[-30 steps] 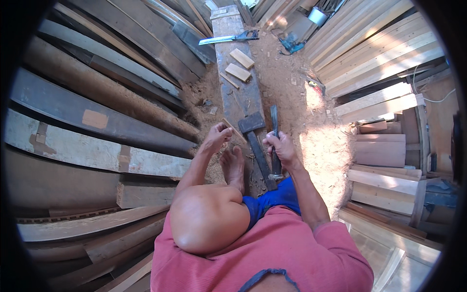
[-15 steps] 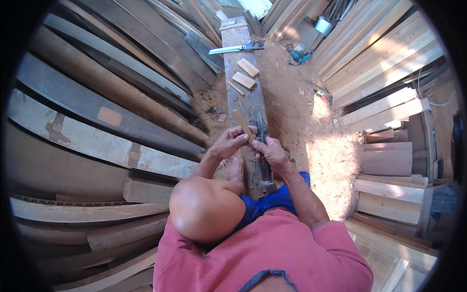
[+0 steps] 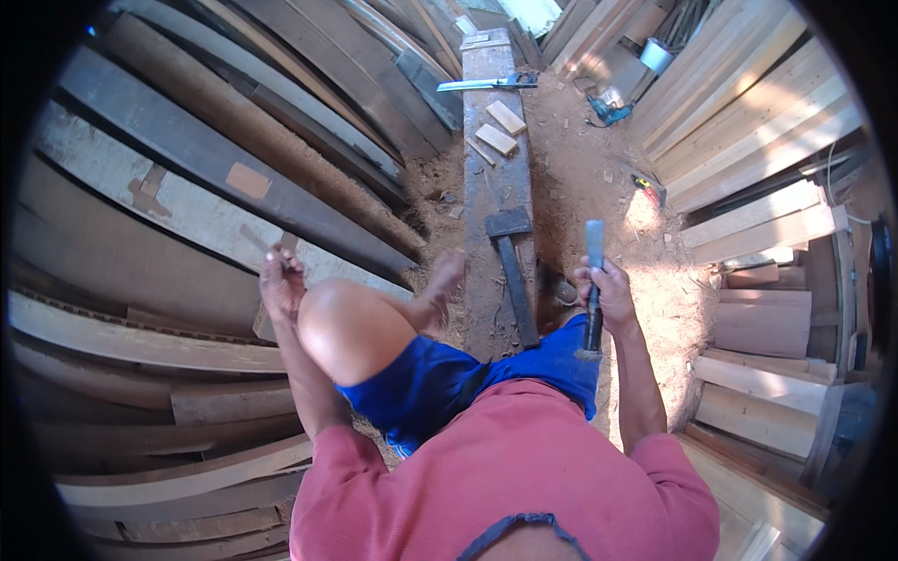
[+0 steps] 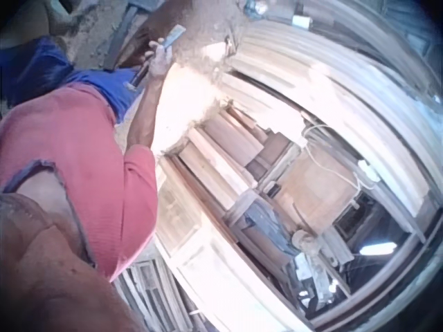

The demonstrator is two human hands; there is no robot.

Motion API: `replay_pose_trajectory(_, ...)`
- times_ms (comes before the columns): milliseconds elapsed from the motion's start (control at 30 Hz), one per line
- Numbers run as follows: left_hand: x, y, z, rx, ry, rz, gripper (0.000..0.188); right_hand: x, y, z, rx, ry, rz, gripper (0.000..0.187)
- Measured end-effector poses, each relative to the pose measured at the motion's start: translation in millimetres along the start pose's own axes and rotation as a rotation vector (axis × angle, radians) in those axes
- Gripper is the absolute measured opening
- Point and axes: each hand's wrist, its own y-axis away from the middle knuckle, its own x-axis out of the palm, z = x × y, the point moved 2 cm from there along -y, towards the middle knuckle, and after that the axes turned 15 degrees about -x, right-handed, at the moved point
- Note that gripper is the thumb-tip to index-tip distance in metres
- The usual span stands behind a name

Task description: The person shapes a small piece of wood by striking it with an adze and later uses a chisel to refine the surface.

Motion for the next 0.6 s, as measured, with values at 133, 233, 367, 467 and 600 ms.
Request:
replay_pose_trajectory(133,11.8,66.6,-11.8,0.063,-0.015,-0.049,0.024,5.7,20.3,2.0,0.023,-0.090,-0.067,0.033)
replay_pose_trajectory(233,50.7,104.9,21.2,-0.102,0.029,0.054,0.030,35.5,20.8,2.4,-0.004,-0.207,-0.049,0.027)
replay_pose_trajectory(367,101.0,102.0,96.4,-0.347,0.042,0.131,0.040,101.3,6.5,16.5,0.014,-0.369,-0.062,0.022)
replay_pose_trajectory(467,145.2,81.5,137.1,-0.468,0.028,0.262,0.042,158.1,9.6,46.6,0.047,-0.478,0.028,0.019)
replay_pose_trajectory(600,196.8,86.6,140.8,-0.442,-0.143,0.367,0.040,222.8,34.8,62.9,0.100,-0.603,0.188,0.018)
